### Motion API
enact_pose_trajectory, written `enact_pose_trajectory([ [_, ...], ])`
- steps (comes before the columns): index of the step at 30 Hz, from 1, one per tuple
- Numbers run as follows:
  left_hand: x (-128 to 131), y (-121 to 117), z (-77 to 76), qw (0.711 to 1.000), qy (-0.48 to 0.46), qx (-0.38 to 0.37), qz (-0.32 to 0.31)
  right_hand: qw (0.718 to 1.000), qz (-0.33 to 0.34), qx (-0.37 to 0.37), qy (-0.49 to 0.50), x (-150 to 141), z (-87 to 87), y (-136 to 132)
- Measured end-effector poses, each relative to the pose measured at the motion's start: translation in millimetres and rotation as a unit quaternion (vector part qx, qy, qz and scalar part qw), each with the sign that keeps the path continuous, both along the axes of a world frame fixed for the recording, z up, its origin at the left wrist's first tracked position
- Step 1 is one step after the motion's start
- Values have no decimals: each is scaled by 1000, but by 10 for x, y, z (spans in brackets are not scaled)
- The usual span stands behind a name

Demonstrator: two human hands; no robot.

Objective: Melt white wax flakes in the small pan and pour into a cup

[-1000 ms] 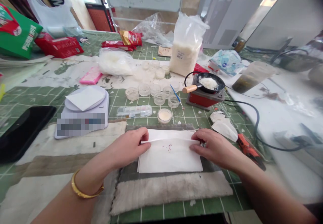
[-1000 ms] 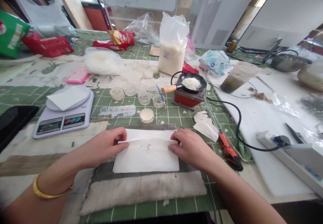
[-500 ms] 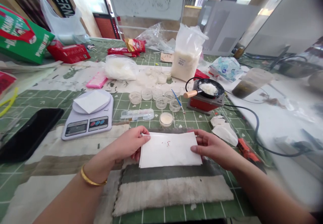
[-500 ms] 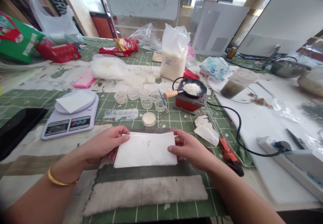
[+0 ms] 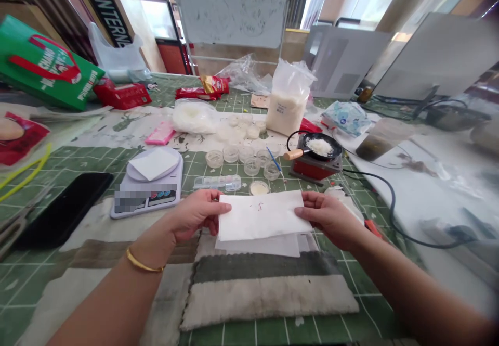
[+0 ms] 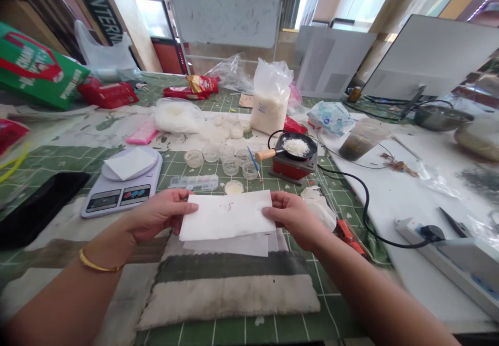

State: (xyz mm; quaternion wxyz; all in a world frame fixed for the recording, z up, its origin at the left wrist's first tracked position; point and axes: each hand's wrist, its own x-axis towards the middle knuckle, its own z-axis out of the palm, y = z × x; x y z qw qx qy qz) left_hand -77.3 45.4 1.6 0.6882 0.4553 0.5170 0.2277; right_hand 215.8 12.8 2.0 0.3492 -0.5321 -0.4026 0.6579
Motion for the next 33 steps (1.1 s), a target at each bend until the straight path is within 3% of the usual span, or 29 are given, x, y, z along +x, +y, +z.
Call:
enact_pose_trajectory([
  [9, -57, 339, 274, 997, 25, 37, 62, 993, -30, 109, -34, -167, 98, 330],
  [16, 68, 627, 379, 995, 41, 67, 61, 961, -25, 235, -141, -225, 197, 507],
  [20, 150, 725, 390, 994, 52, 83, 52, 919, -16, 315, -236, -244, 175, 563],
  [28, 275, 758, 350, 984, 107, 134, 43, 787, -28, 425, -446, -279, 71, 543],
  [33, 314, 666, 335, 972, 146, 184, 33, 744, -32, 468, -475, -295, -32, 454],
])
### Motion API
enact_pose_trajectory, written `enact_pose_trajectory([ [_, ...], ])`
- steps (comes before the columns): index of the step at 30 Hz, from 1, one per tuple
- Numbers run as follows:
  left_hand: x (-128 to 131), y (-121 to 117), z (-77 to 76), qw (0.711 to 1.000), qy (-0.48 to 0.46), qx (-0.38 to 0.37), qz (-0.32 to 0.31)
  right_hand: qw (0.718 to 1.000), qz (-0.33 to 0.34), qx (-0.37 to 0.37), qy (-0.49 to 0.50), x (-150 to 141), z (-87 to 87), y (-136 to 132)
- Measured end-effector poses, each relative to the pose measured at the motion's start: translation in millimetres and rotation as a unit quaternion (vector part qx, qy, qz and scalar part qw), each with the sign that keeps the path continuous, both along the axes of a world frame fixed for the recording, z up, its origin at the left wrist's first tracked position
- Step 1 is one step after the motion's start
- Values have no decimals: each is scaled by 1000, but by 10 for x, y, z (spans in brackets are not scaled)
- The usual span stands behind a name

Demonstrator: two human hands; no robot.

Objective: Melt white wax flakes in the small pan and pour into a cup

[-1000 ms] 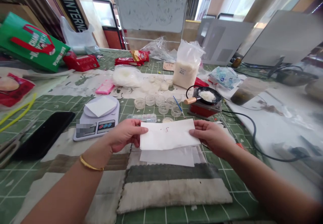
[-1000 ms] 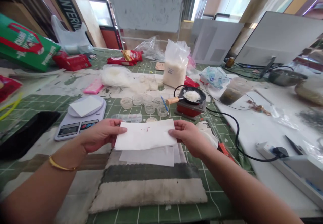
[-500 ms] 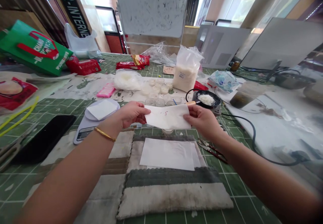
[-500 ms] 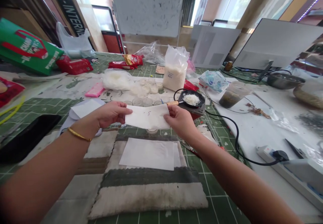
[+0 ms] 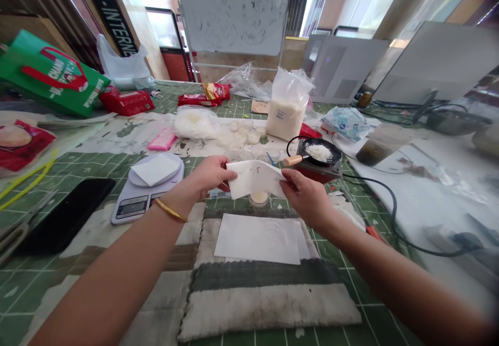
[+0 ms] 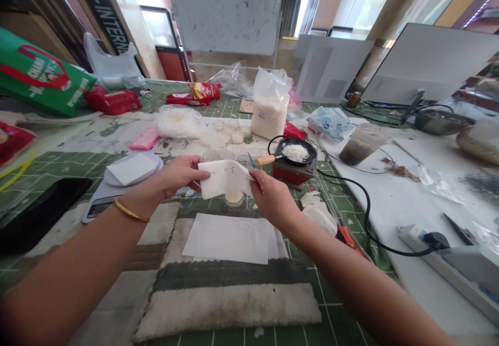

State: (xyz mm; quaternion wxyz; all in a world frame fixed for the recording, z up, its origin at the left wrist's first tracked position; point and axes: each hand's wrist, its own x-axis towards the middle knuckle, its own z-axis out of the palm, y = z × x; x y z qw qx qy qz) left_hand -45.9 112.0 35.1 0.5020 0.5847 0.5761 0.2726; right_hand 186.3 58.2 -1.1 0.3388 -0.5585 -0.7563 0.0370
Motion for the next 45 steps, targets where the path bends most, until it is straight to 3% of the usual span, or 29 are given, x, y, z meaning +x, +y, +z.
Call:
enact_pose_trajectory([
  [11, -8, -134, 37, 989, 117, 86, -27, 997, 30, 1, -70, 70, -120, -143],
  [24, 21, -278, 28, 977, 143, 143, -67, 996, 40, -6, -81, 131, -95, -213],
  [31, -21, -277, 5, 975, 152, 151, -52, 998, 39, -14, -49, 150, -110, -240],
  [35, -48, -271, -18, 979, 130, 147, -55, 1000, 6, -11, -14, 152, -125, -245],
  [38, -80, -284, -26, 985, 107, 130, -42, 998, 27, -51, 16, 165, -103, -258],
  [40, -117, -323, -5, 993, 55, 97, -35, 994, 0, -71, 82, 194, -40, -296],
  [42, -169, -395, 30, 998, -31, 45, -38, 973, -21, -102, 204, 241, 55, -365],
  [45, -262, -532, 52, 992, -96, -40, -71, 908, 24, -213, 360, 326, 159, -512],
])
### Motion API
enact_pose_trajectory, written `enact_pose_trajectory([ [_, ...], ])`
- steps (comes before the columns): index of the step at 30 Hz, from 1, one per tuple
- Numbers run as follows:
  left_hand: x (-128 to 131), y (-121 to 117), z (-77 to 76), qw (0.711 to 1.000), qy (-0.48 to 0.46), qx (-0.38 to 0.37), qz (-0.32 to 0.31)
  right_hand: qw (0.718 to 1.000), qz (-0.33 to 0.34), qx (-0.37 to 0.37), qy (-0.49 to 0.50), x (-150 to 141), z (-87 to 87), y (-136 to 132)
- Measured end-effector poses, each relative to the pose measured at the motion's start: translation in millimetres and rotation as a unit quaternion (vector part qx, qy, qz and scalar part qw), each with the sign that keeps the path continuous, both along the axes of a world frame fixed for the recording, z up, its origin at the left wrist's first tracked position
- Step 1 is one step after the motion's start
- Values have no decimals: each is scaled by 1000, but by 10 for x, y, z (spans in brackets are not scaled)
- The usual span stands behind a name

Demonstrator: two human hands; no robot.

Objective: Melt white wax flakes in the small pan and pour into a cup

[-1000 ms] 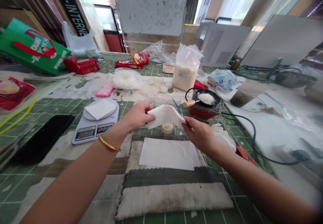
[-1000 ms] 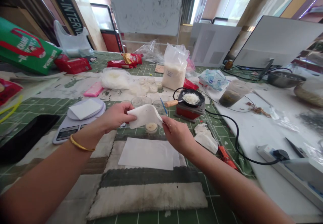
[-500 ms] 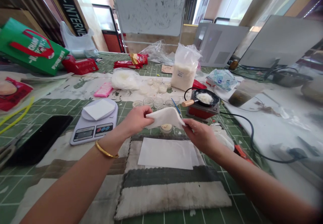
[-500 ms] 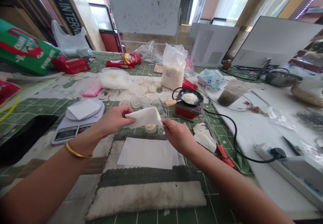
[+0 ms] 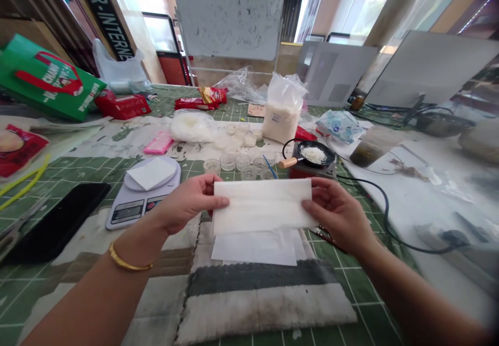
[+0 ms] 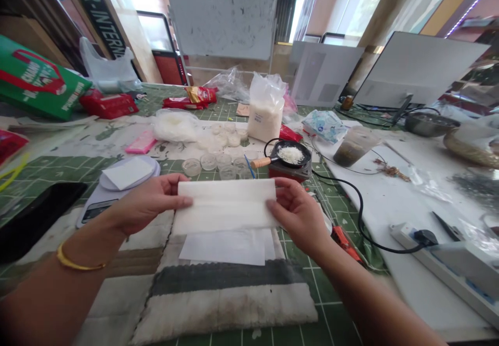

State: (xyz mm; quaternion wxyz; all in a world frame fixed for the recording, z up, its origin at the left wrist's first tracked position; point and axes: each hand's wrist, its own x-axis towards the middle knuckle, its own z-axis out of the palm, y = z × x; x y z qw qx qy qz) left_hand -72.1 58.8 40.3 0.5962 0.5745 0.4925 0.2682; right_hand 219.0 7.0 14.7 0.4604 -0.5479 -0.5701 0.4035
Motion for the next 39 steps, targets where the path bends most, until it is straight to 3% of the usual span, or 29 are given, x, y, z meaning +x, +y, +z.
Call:
enact_pose_trajectory([
  [2, -52, -69, -36, 996, 58, -30, -61, 996, 49, -72, 4, 51, -18, -110],
  [5, -74, -90, -130, 969, 199, 9, -145, 975, 95, -130, -155, 104, -150, -257],
  [9, 54, 2, -184, 936, 311, 119, -110, 912, 152, -112, -364, 130, -247, -348],
  [15, 454, 181, -335, 874, 366, 287, -140, 888, 158, -91, -422, 44, -204, -243],
  [18, 584, 252, -483, 854, 386, 315, -147, 904, 152, -82, -392, -3, -263, -198],
  [23, 623, 291, -639, 853, 357, 351, -148, 977, 104, -58, -177, 21, -368, -175],
  [25, 622, 286, -674, 853, 347, 363, -144, 990, 68, -70, -105, 57, -395, -153],
  [27, 627, 277, -706, 853, 338, 371, -139, 984, 75, -107, -120, 92, -414, -124],
  [32, 630, 259, -783, 863, 300, 391, -108, 926, 162, -141, -312, 124, -411, -96],
  [39, 580, 271, -722, 879, 221, 419, -43, 910, 167, -154, -346, 117, -396, -100],
])
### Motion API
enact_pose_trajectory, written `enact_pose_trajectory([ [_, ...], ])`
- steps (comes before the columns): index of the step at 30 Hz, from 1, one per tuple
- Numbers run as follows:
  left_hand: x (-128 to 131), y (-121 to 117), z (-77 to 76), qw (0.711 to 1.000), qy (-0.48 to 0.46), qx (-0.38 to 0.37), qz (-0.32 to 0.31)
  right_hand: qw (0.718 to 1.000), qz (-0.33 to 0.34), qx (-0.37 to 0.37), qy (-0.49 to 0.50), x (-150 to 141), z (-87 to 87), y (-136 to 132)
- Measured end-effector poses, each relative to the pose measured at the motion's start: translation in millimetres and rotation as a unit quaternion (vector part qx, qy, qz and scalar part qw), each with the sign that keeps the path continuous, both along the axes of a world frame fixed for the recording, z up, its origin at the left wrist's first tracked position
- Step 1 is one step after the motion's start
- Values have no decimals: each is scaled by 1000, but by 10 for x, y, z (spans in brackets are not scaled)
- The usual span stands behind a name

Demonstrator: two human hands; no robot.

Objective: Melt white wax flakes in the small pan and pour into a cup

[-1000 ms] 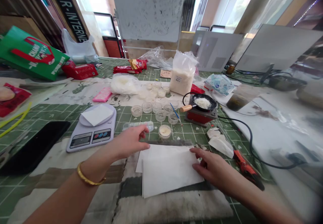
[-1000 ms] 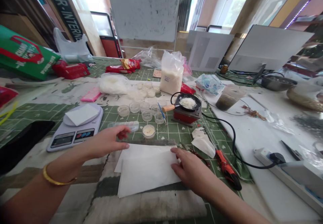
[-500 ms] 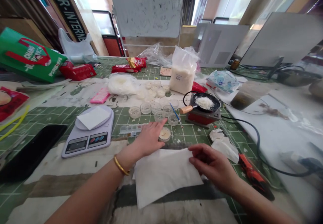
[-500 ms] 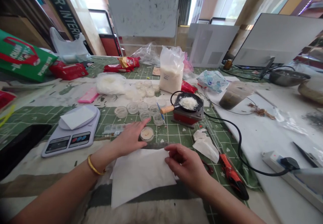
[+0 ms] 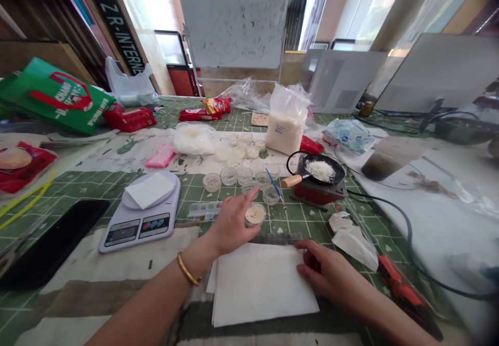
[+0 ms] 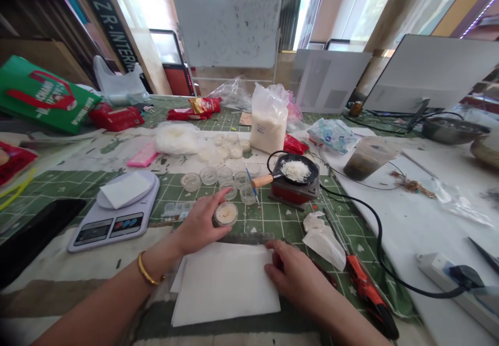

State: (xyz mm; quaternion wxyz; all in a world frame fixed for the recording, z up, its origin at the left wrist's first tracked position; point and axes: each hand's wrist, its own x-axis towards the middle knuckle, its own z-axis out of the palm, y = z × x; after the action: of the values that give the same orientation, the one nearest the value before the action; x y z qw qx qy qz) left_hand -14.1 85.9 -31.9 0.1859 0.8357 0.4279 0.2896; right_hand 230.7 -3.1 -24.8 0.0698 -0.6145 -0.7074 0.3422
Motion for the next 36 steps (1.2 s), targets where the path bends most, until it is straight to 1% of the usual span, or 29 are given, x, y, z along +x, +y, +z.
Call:
enact_pose_trajectory([
  [2, -28, 17, 45, 998, -50, -32, 13, 1000, 7, 5, -12, 3, -10, -7],
  [4, -66, 37, 85, 989, -113, -95, 28, 1000, 14, 9, -21, 4, -18, -13],
  [5, -87, 46, 103, 978, -156, -137, 28, 1000, 17, 10, -22, 4, -19, -14],
  [6, -108, 53, 121, 961, -208, -184, 20, 1000, 19, 11, -23, 2, -18, -14],
  [7, -127, 59, 139, 936, -264, -232, 4, 999, 21, 11, -23, -1, -16, -13],
  [9, -157, 64, 178, 871, -371, -319, -47, 999, 24, 10, -24, -5, -9, -11],
  [10, -167, 63, 197, 838, -412, -351, -72, 999, 24, 10, -25, -7, -5, -10],
  [11, -173, 61, 216, 812, -440, -373, -93, 999, 24, 10, -26, -7, -2, -11],
  [12, -176, 58, 231, 792, -459, -386, -112, 999, 24, 11, -25, -6, 0, -14],
  [14, -177, 52, 250, 771, -480, -396, -134, 999, 22, 14, -23, -3, 3, -20],
  [17, -175, 42, 247, 762, -487, -404, -140, 999, 24, 15, -22, 0, 7, -24],
  [20, -168, 22, 230, 755, -462, -442, -148, 999, 28, 14, -20, -3, 15, -15],
  [22, -153, 1, 224, 751, -450, -454, -163, 999, 27, 15, -19, -7, 21, -8],
  [26, -108, -43, 226, 757, -445, -434, -200, 999, 25, 17, -16, -16, 36, -4],
  [29, -85, -56, 214, 761, -441, -425, -214, 999, 21, 21, -13, -17, 41, -5],
  [32, -78, -50, 180, 762, -450, -420, -200, 1000, 18, 23, -13, -6, 31, -1],
  [36, -74, -50, 137, 757, -468, -429, -154, 1000, 15, 22, -10, 7, 9, 5],
])
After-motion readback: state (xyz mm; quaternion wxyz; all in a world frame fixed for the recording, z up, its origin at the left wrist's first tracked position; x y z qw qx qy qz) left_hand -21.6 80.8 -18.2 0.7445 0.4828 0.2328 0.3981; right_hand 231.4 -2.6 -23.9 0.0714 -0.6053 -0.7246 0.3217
